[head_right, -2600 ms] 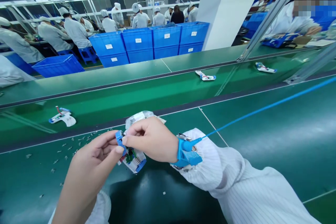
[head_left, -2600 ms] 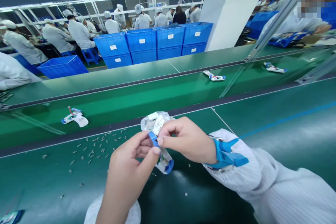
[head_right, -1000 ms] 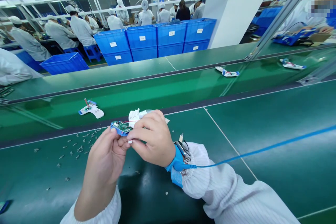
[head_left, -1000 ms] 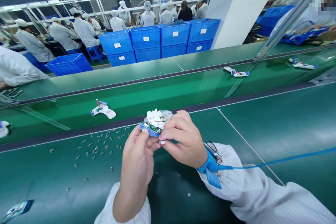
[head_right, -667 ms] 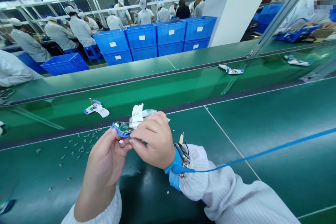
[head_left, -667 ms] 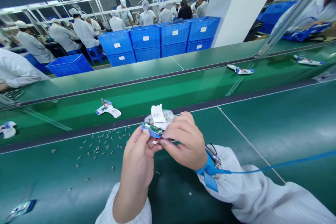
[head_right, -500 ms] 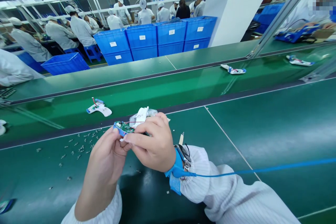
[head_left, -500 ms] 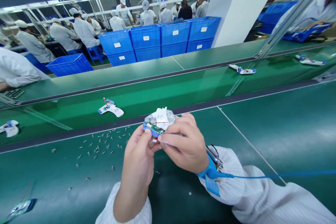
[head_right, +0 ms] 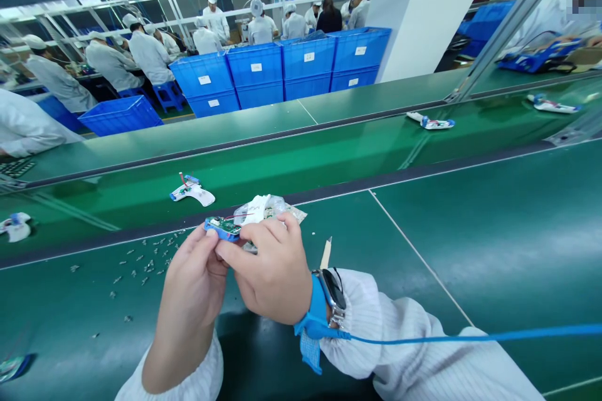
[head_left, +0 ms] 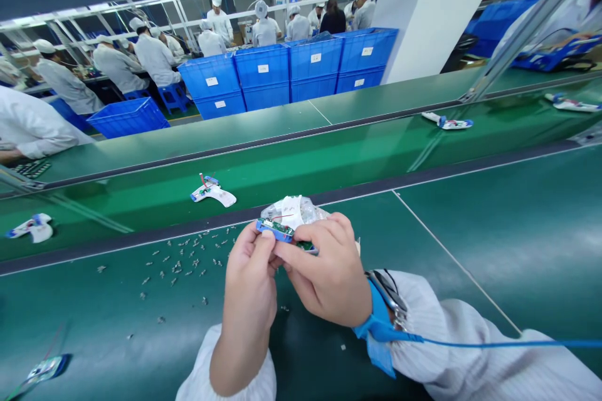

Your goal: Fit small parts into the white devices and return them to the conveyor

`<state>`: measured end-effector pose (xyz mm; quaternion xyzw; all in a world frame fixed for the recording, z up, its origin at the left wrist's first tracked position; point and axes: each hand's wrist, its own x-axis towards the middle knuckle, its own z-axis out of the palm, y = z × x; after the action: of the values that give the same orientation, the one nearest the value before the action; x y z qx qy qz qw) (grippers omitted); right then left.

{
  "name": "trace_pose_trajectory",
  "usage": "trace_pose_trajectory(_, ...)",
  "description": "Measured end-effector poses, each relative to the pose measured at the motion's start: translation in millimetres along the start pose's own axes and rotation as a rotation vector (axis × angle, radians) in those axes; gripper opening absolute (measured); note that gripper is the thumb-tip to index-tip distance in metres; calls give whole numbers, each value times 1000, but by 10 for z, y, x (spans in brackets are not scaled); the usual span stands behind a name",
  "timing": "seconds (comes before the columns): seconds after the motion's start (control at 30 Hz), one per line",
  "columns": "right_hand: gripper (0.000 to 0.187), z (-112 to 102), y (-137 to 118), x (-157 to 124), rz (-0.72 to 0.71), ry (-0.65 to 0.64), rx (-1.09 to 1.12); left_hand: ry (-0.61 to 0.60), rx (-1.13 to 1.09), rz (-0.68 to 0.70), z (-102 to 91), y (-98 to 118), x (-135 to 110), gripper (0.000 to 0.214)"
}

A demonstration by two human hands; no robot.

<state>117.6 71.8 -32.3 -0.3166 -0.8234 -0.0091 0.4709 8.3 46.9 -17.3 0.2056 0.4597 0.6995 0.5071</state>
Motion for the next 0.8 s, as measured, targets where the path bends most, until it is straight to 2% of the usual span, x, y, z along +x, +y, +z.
trace_pose_trajectory(0.3,34,126,-180,-129,123,-98,-67,36,92,48,-6,-10,-7,12)
trace_pose_trajectory(0.53,17,250,-96,-83,143,92,-17,19,119,106,-3,-25,10,16)
trace_pose_trajectory(0.7,15,226,22,-54,101,114,55,-15,179,99,-21,-16,34,18)
trace_pose_trajectory(0.8,14,206,69,-55,67,145,150,10,246,120,-46,5,46,16)
